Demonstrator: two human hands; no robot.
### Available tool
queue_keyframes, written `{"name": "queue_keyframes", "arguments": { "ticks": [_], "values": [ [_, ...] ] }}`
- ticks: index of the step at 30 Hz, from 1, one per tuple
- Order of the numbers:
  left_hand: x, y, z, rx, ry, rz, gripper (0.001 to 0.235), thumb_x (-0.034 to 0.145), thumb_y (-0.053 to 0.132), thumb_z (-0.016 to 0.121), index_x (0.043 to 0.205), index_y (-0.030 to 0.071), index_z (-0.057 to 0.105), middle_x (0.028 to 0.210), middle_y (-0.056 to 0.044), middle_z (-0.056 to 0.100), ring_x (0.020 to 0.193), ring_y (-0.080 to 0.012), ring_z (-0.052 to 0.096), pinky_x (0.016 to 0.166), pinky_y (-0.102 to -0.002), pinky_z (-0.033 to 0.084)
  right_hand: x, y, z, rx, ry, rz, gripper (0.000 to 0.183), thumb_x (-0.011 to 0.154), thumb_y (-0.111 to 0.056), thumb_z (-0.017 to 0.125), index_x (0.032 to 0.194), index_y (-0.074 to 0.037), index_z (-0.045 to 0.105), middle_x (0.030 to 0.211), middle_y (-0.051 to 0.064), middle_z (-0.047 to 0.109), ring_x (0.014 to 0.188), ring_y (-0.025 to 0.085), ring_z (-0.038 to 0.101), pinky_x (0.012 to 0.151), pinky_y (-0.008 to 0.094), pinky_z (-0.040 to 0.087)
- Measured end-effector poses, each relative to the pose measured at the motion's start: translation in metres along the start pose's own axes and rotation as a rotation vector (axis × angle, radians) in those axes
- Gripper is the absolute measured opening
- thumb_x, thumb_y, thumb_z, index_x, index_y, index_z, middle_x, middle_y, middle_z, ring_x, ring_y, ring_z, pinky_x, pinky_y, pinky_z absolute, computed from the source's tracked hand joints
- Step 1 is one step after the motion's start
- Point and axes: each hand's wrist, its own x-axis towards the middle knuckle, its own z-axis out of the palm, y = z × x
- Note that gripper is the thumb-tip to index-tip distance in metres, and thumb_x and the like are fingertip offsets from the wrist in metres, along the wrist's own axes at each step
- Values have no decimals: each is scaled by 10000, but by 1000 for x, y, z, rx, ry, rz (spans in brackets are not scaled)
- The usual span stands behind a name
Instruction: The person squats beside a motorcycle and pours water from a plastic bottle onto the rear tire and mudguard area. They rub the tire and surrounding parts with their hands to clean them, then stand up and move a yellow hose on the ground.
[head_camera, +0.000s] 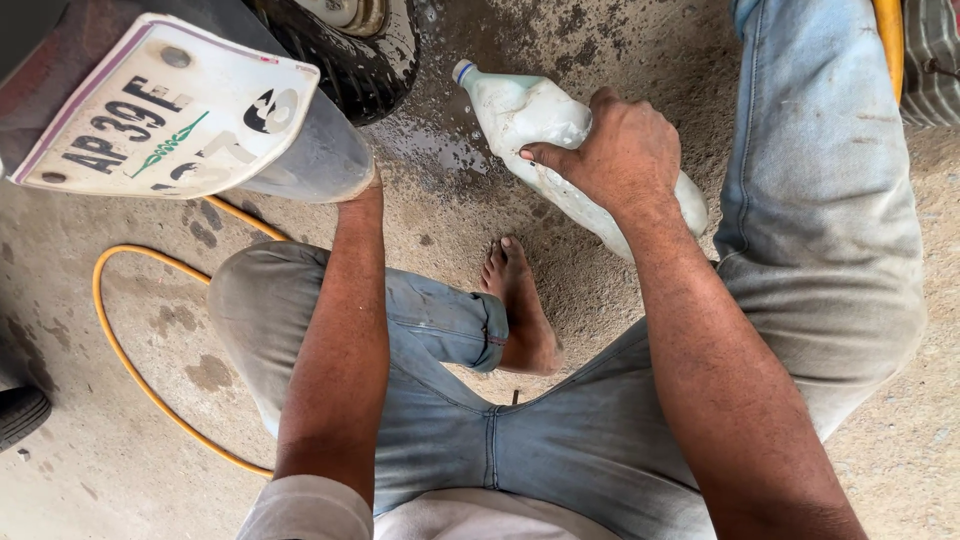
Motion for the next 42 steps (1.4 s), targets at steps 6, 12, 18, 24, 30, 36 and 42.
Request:
{"name": "queue_keyframes", "arguments": {
  "ticks": [6,12,18,24,30,36,42],
  "values": [
    [-6,-5,-10,-17,-11,-24,714,1070,607,559,1471,18,513,1450,-187,550,1346,-299,550,1180,-437,466,0,-6,-7,-37,-51,20,943,679,-867,802,1026,8,741,669,162,697,585,257,723,515,431,611],
    [-10,0,-7,39,-21,4,713,1070,606,562,1467,15,516,1444,-189,554,1341,-298,554,1176,-436,469,-2,-16,-15,-35,-121,-29,921,692,-857,785,1029,-1,740,625,151,686,565,268,714,508,443,602],
    [-6,6,-1,50,-8,10,713,1069,604,564,1463,13,520,1437,-191,558,1335,-298,558,1171,-436,472,-11,-22,-19,90,-104,-71,898,655,-844,804,1044,-37,745,600,105,687,579,233,721,588,432,607],
    [-1,6,4,26,-14,4,712,1068,603,567,1460,10,523,1431,-193,562,1330,-298,563,1167,-435,475,-10,-14,-19,68,-134,-63,870,689,-849,782,1009,-42,730,565,88,679,576,209,706,611,420,604],
    [-20,10,0,39,-29,-13,711,1067,602,569,1456,8,527,1425,-195,566,1324,-298,567,1162,-434,478,-10,-16,-30,-27,22,-127,872,643,-834,808,997,-40,745,587,89,670,513,213,683,513,420,591],
    [-19,10,-6,45,-7,-2,710,1067,600,571,1452,5,531,1418,-197,569,1319,-297,571,1158,-434,481,-12,-21,-17,28,-118,-94,817,692,-817,802,988,-58,735,609,93,678,555,206,684,557,412,592],
    [-11,10,-5,15,-7,2,710,1066,599,574,1449,3,534,1412,-199,573,1314,-297,575,1153,-433,484,-11,-10,-10,-106,-58,-94,869,694,-852,794,982,-34,731,610,104,678,537,211,680,486,409,582]
  ]
}}
